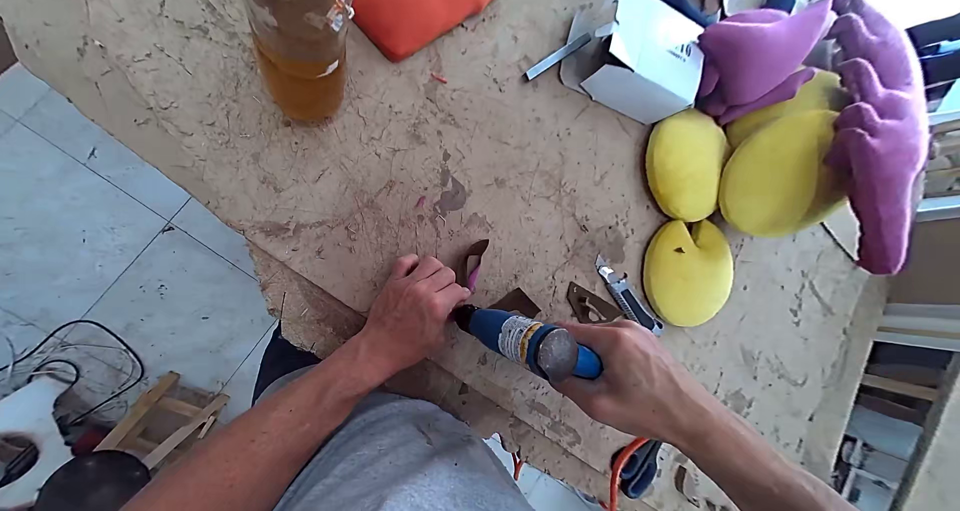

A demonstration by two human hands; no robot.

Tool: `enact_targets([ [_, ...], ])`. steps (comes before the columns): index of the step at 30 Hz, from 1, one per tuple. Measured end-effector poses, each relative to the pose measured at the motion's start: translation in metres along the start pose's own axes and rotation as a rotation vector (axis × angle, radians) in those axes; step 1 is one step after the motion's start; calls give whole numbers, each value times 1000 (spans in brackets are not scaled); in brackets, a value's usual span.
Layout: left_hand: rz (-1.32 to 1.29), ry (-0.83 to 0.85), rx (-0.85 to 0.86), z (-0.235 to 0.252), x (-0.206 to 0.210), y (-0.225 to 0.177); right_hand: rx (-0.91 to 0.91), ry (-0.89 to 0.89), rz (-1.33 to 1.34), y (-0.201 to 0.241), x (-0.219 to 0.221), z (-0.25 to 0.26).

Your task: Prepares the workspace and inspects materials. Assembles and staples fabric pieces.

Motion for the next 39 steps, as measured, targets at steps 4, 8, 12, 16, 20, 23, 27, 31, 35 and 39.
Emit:
enact_targets([
  [4, -14, 18, 1, 1, -3, 1, 74, 44, -29, 1, -2, 7],
  [8, -13, 5, 16, 0, -3, 1, 54, -4, -17, -2, -8, -2],
  [12, 24, -16, 22, -2, -4, 1, 139, -283, -4, -10, -22, -69],
  [16, 189, 9, 19, -6, -5, -15, 518, -383, -10, -10, 8, -137],
  [20, 194, -21, 35, -7, -2, -23, 722, -564, 68, -42, 78, -160],
  [23, -354, 184, -247, 2, -24, -22, 755, -532, 190, -52, 100, -161],
  [27, -1311, 446, -329, 15, -60, -49, 325, -794, 303, 22, 42, -144],
  [31, -1475, 526, -157, 20, -84, -87, -117, -927, 276, 90, 12, -108],
  [35, -1319, 430, 40, 21, -112, -98, -239, -977, 101, 93, 5, -106],
  [39, -619, -13, 297, 26, -155, -107, -288, -835, 94, 96, -5, -111],
])
Point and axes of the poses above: each hand's wrist, its own z-axis towards the middle knuckle, its own x-axis out of the palm, y = z × x, the point moved 4 cm from there along z, towards the middle knuckle, and after that the axes turned 11 degrees about z, right-handed, at the moved point
